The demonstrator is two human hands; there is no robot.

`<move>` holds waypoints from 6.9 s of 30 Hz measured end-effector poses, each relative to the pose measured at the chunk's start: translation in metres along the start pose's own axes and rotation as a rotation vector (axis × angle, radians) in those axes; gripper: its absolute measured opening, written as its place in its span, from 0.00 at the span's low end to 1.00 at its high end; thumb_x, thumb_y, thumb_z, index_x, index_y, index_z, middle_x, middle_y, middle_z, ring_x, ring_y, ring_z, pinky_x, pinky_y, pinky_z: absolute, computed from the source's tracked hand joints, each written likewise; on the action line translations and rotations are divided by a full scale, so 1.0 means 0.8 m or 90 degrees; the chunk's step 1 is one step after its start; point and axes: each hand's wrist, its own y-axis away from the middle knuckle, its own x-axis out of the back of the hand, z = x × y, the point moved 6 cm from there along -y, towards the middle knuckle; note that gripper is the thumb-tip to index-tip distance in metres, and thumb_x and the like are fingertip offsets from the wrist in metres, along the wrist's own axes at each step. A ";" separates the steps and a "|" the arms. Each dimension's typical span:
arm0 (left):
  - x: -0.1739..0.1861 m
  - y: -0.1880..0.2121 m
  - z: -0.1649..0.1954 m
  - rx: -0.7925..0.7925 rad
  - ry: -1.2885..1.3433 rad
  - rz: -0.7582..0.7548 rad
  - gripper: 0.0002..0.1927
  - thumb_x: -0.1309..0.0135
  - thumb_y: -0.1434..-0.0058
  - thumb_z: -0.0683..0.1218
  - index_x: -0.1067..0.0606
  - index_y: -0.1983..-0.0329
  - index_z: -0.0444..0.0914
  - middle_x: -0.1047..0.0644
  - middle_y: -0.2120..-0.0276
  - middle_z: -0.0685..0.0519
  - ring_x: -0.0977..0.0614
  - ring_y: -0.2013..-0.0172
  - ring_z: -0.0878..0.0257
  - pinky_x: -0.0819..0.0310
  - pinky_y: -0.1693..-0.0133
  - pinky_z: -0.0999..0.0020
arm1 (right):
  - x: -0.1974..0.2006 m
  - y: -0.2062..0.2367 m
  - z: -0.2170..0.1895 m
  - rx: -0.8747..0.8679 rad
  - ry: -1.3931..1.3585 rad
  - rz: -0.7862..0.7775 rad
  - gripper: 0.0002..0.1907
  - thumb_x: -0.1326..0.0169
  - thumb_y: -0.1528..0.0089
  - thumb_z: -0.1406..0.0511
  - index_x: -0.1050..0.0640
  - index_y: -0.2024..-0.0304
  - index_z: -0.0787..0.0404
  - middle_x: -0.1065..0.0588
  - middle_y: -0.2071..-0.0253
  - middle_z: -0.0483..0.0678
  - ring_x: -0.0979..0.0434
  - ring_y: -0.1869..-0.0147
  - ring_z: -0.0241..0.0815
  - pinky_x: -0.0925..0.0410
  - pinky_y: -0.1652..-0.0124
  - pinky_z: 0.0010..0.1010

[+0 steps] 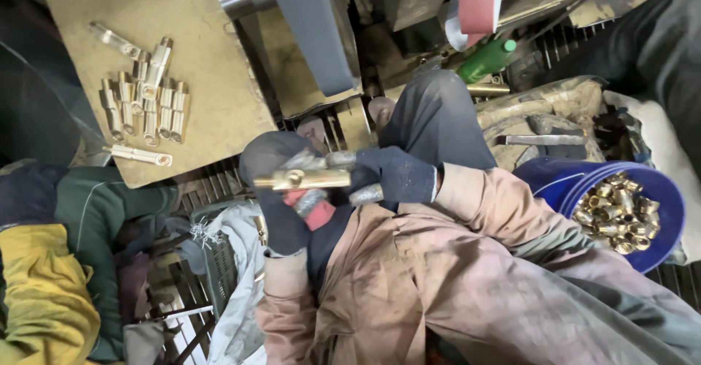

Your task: The person sits on the floor and repeatedly presses small brass-colored metal parts against a rotating grinding wheel to smooth their surfaces. They handle the parts one at a time, rotating them in gloved hands, and place the finished pieces on a nearby wooden board.

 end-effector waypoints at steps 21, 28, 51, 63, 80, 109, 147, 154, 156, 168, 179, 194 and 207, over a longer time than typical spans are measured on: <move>-0.035 -0.018 0.070 -0.112 -0.105 -0.082 0.17 0.42 0.37 0.38 0.23 0.44 0.33 0.19 0.57 0.49 0.18 0.57 0.62 0.24 0.52 0.70 | 0.079 0.041 0.023 -0.005 -0.218 0.119 0.24 0.41 0.35 0.67 0.27 0.36 0.66 0.20 0.48 0.49 0.20 0.48 0.34 0.25 0.48 0.29; -0.048 -0.083 0.039 -0.063 -0.115 -0.119 0.14 0.41 0.37 0.40 0.22 0.48 0.34 0.19 0.62 0.48 0.18 0.62 0.63 0.24 0.57 0.69 | 0.113 0.002 0.062 0.037 -0.291 0.138 0.23 0.42 0.33 0.65 0.28 0.37 0.65 0.20 0.56 0.48 0.19 0.57 0.36 0.24 0.54 0.30; -0.097 -0.171 -0.155 -0.042 -0.153 -0.106 0.06 0.44 0.35 0.43 0.20 0.60 0.35 0.18 0.65 0.51 0.16 0.62 0.60 0.24 0.60 0.69 | 0.166 -0.061 0.135 -0.107 -0.244 0.321 0.12 0.44 0.32 0.65 0.20 0.49 0.65 0.19 0.65 0.50 0.19 0.67 0.36 0.24 0.67 0.29; -0.104 -0.167 -0.140 -0.167 -0.452 -0.101 0.10 0.47 0.33 0.48 0.21 0.58 0.38 0.19 0.65 0.49 0.17 0.62 0.53 0.26 0.60 0.61 | 0.154 -0.060 0.139 -0.099 -0.318 0.370 0.11 0.44 0.32 0.65 0.22 0.51 0.67 0.23 0.71 0.48 0.23 0.72 0.36 0.25 0.72 0.31; -0.120 -0.162 -0.141 -0.179 -0.454 -0.110 0.09 0.48 0.34 0.45 0.23 0.54 0.37 0.20 0.65 0.52 0.18 0.63 0.59 0.26 0.62 0.66 | 0.117 -0.035 0.030 0.018 0.384 0.530 0.22 0.41 0.34 0.54 0.20 0.49 0.66 0.21 0.61 0.61 0.20 0.57 0.60 0.28 0.57 0.45; -0.043 -0.135 -0.082 0.112 0.293 -0.127 0.12 0.51 0.36 0.42 0.24 0.51 0.39 0.22 0.67 0.59 0.22 0.68 0.70 0.29 0.67 0.74 | 0.092 -0.025 -0.007 -0.017 0.188 0.386 0.21 0.37 0.37 0.60 0.21 0.44 0.62 0.22 0.68 0.51 0.21 0.67 0.39 0.28 0.62 0.32; -0.071 -0.147 -0.139 0.226 0.429 -0.030 0.10 0.48 0.32 0.41 0.24 0.50 0.35 0.20 0.64 0.54 0.20 0.65 0.66 0.25 0.62 0.71 | 0.086 -0.135 0.108 0.144 0.331 0.356 0.16 0.34 0.46 0.61 0.20 0.58 0.61 0.20 0.64 0.53 0.19 0.60 0.49 0.26 0.62 0.38; -0.065 -0.132 -0.086 0.130 0.211 -0.016 0.14 0.44 0.35 0.37 0.24 0.46 0.34 0.20 0.62 0.54 0.19 0.64 0.67 0.25 0.61 0.72 | 0.084 -0.121 0.136 -0.110 -0.344 0.391 0.12 0.40 0.41 0.61 0.20 0.59 0.62 0.21 0.69 0.49 0.23 0.69 0.36 0.24 0.67 0.34; -0.067 -0.116 -0.058 0.083 0.192 -0.032 0.16 0.43 0.36 0.35 0.24 0.44 0.34 0.19 0.61 0.54 0.19 0.63 0.68 0.24 0.61 0.73 | 0.073 -0.105 0.131 -0.154 -0.566 0.410 0.12 0.43 0.37 0.60 0.20 0.56 0.61 0.22 0.67 0.48 0.24 0.68 0.37 0.24 0.65 0.35; -0.072 -0.016 0.026 0.052 0.041 -0.124 0.21 0.42 0.35 0.35 0.26 0.39 0.33 0.20 0.64 0.50 0.21 0.69 0.65 0.26 0.67 0.71 | 0.020 0.041 0.117 -0.193 -0.664 0.252 0.17 0.48 0.31 0.58 0.20 0.48 0.64 0.22 0.54 0.55 0.21 0.56 0.47 0.28 0.55 0.38; -0.057 -0.012 -0.021 0.142 0.105 -0.120 0.15 0.47 0.33 0.38 0.25 0.44 0.32 0.20 0.63 0.50 0.20 0.66 0.65 0.25 0.64 0.71 | 0.027 0.055 0.077 -0.233 -0.554 -0.019 0.22 0.48 0.31 0.58 0.21 0.41 0.67 0.18 0.54 0.59 0.18 0.58 0.54 0.26 0.57 0.46; -0.052 -0.117 -0.059 0.088 0.222 -0.048 0.11 0.53 0.29 0.40 0.24 0.50 0.31 0.20 0.61 0.51 0.19 0.62 0.65 0.24 0.59 0.71 | 0.130 -0.051 0.070 0.051 -0.080 0.137 0.23 0.37 0.36 0.71 0.24 0.38 0.65 0.20 0.48 0.52 0.21 0.48 0.38 0.22 0.50 0.33; -0.063 -0.156 -0.171 0.099 0.196 -0.113 0.11 0.52 0.33 0.45 0.24 0.56 0.32 0.20 0.63 0.48 0.19 0.61 0.57 0.25 0.58 0.65 | 0.123 -0.083 0.104 -0.079 -0.320 0.218 0.21 0.41 0.36 0.70 0.25 0.40 0.66 0.19 0.56 0.51 0.17 0.60 0.37 0.20 0.59 0.33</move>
